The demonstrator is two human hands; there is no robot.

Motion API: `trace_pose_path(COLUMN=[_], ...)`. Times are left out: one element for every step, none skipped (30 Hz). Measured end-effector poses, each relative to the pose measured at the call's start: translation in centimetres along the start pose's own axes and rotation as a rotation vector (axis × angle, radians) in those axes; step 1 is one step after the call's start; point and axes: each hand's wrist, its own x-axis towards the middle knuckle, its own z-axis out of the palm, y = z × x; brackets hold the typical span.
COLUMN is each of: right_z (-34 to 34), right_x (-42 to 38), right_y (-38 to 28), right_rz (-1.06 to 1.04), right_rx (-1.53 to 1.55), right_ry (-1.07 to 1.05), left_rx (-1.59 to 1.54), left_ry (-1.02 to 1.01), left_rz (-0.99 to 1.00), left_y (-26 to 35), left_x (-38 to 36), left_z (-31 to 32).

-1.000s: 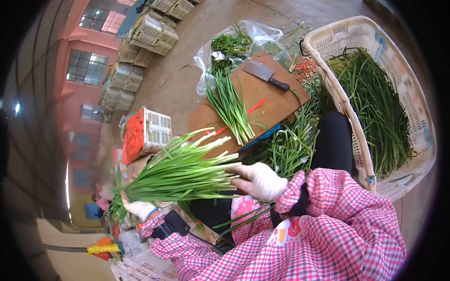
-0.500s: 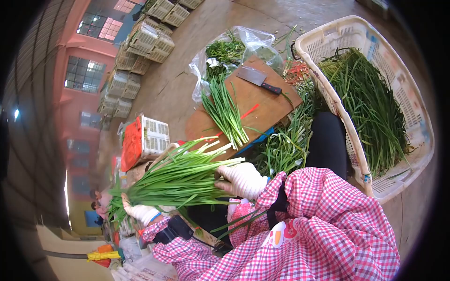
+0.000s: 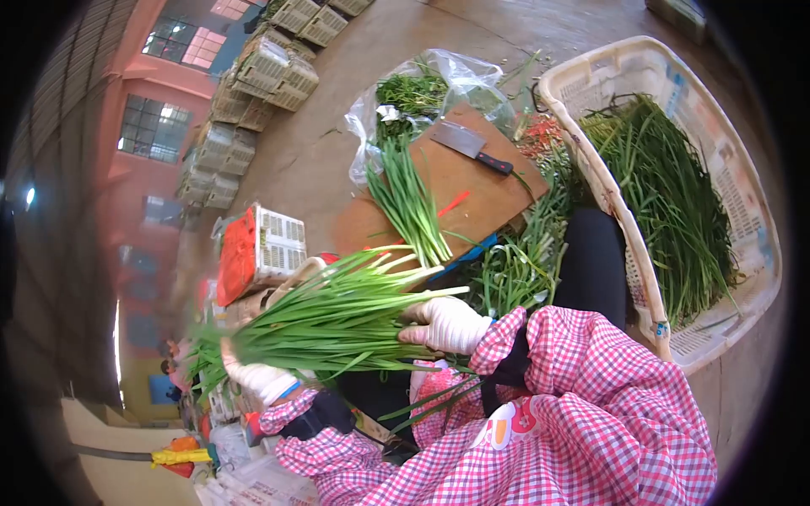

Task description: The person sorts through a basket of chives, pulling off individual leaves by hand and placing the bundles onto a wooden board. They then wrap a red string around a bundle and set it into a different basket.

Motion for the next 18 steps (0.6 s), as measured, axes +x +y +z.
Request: trace_pose_path(right_z=[0.3,0.5,0.4,0.5,0.4,-0.2,-0.9,-1.5,-2.1,-2.6,-3.2,-3.9,-4.9,-5.5,-6.2,-7.0,-7.7,-8.4], right_x=[0.3,0.4,0.3,0.4,0.5,0.2,-0.1,-0.8,-1.6,-2.2,-2.7,-3.2,-3.7,-4.3,-5.0,-5.8,-6.6,-7.2], right_y=[0.1,0.4,0.3,0.3,0.6,0.5,0.9,1.2,1.3,1.3,1.8,2.4,2.4,2.9,2.7,2.3,2.3,2.4], right_rz=[-0.083,-0.172,-0.203,-0.117,-0.097,-0.045,-0.088,-0.077,-0.067,-0.057,-0.035,-0.01,0.052,0.122,0.153,0.189,0.238,0.287], right_rx=[0.04,0.083,0.188,0.317,0.388,0.451,0.454,0.462,0.41,0.358,0.303,0.249,0.139,0.053,-0.014,-0.081,-0.058,-0.038], right_ry=[0.061,0.115,0.125,0.128,0.101,0.012,-0.104,-0.221,-0.308,-0.395,-0.453,-0.506,-0.562,-0.521,-0.472,-0.423,-0.37,-0.314], left_rx=[0.01,0.022,0.036,0.051,0.058,0.067,0.02,-0.028,-0.034,-0.036,-0.033,-0.032,-0.046,-0.06,-0.061,-0.088,-0.116,-0.147], left_ry=[-0.004,-0.008,0.016,0.04,0.058,0.028,0.007,-0.013,-0.013,-0.052,-0.09,-0.087,-0.119,-0.15,-0.147,-0.156,-0.165,-0.175], left_rz=[-0.034,-0.058,-0.015,0.029,0.022,0.081,0.033,-0.022,-0.009,0.002,0.014,0.023,0.007,-0.013,-0.016,-0.016,-0.02,-0.025], left_y=[-0.4,-0.4,-0.8,-1.1,-1.3,-1.6,-1.7,-1.8,-1.9,-2.0,-1.6,-1.2,-0.9,-0.7,-0.3,0.2,0.7,1.1], left_x=[-0.6,-1.1,-0.9,-0.3,-0.1,0.2,0.8,1.4,2.0,2.7,3.1,3.3,3.4,3.6,3.7,3.6,3.5,3.7], left_z=[0.8,1.3,0.9,0.3,0.2,-0.1,-0.4,-0.9,-1.5,-2.1,-2.5,-2.9,-3.1,-3.2,-3.2,-3.2,-3.2,-3.3])
